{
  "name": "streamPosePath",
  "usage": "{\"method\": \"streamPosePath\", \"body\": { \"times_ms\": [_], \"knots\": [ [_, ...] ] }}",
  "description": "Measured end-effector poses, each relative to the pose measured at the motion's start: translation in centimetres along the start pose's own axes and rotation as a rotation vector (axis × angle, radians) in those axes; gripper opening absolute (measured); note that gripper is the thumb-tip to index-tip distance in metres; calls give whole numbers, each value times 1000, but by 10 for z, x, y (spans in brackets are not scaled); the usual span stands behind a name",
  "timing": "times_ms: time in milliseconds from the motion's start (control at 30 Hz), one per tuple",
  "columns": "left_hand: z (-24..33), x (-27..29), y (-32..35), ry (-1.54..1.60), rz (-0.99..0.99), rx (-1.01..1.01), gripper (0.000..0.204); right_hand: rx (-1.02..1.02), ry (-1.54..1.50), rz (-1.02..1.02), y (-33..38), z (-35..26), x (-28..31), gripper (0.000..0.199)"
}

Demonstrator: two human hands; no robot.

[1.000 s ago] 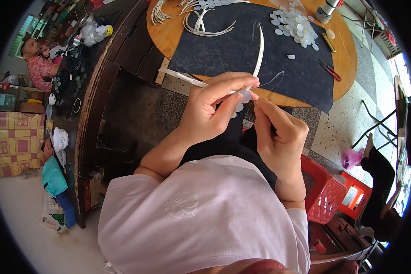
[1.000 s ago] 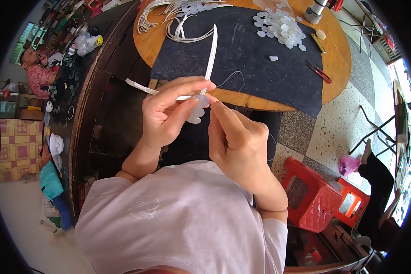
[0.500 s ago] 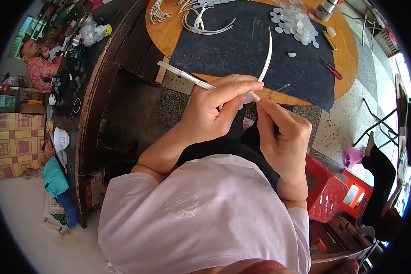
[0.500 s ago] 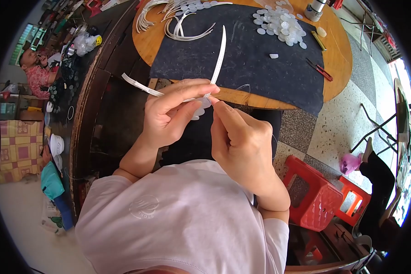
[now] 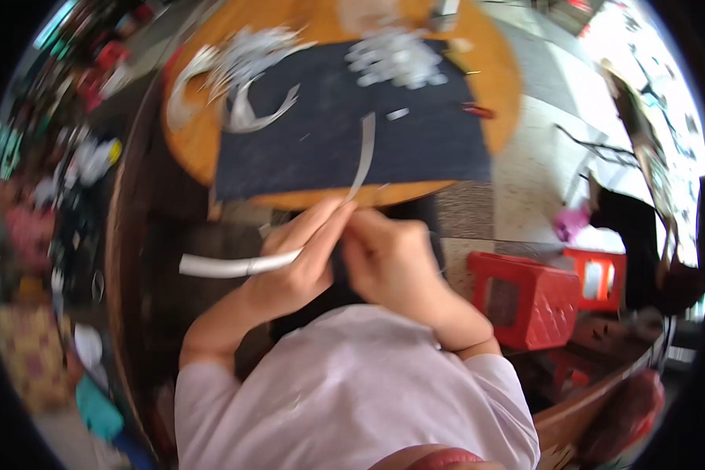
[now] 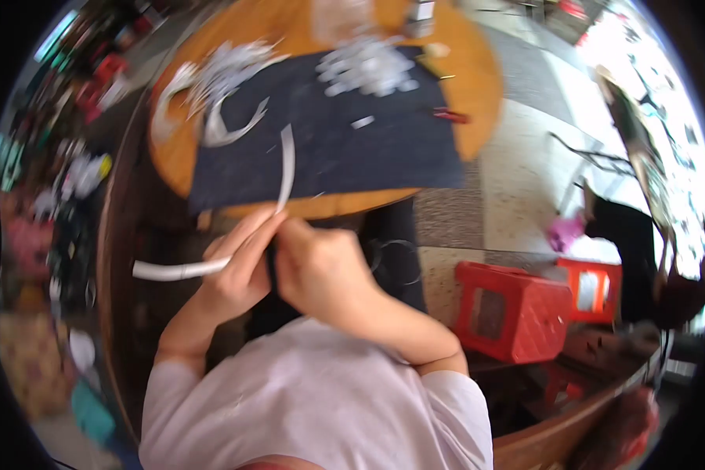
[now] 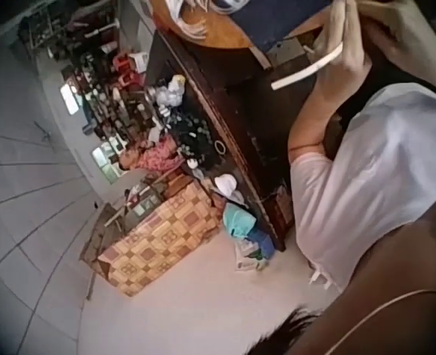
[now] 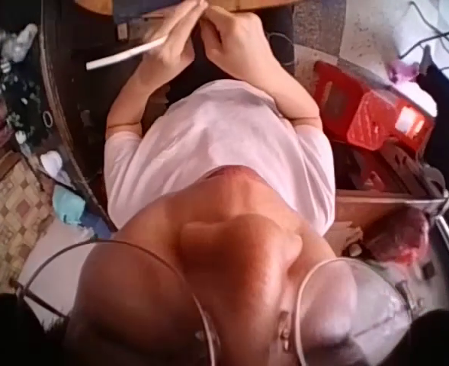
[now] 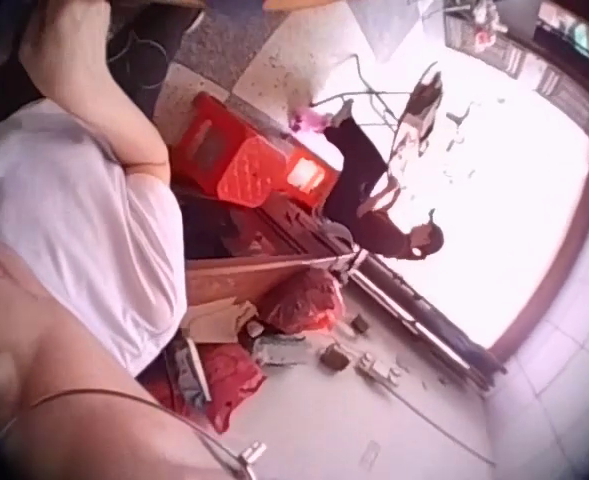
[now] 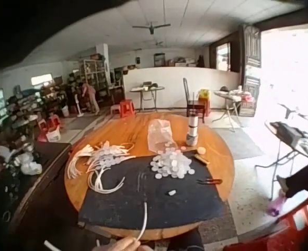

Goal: Assemble decorative floral components onto straps for shoes by hand.

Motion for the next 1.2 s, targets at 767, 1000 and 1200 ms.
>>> {"method": "streamPosePath", "body": {
  "times_ms": [767, 1000, 1200],
  "knots": [
    [37, -70, -19, -420, -264, -547, 31, -491, -757, 162, 50, 78, -7, 9],
    [30, -79, -17, -429, -220, -553, 33, -440, -815, 125, 48, 90, -12, 11],
    [35, -72, -12, -408, -166, -536, 35, -391, -881, 125, 45, 82, -8, 10]
  ]
}}
Point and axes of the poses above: each hand's wrist, its own y-axis away from the middle knuckle, its own x-axis out of the back of the hand, z = x × y, the point moved 6 cm from there along -y, towards the middle knuckle, and after that the axes turned 9 degrees about -z, right-handed, at the moved point
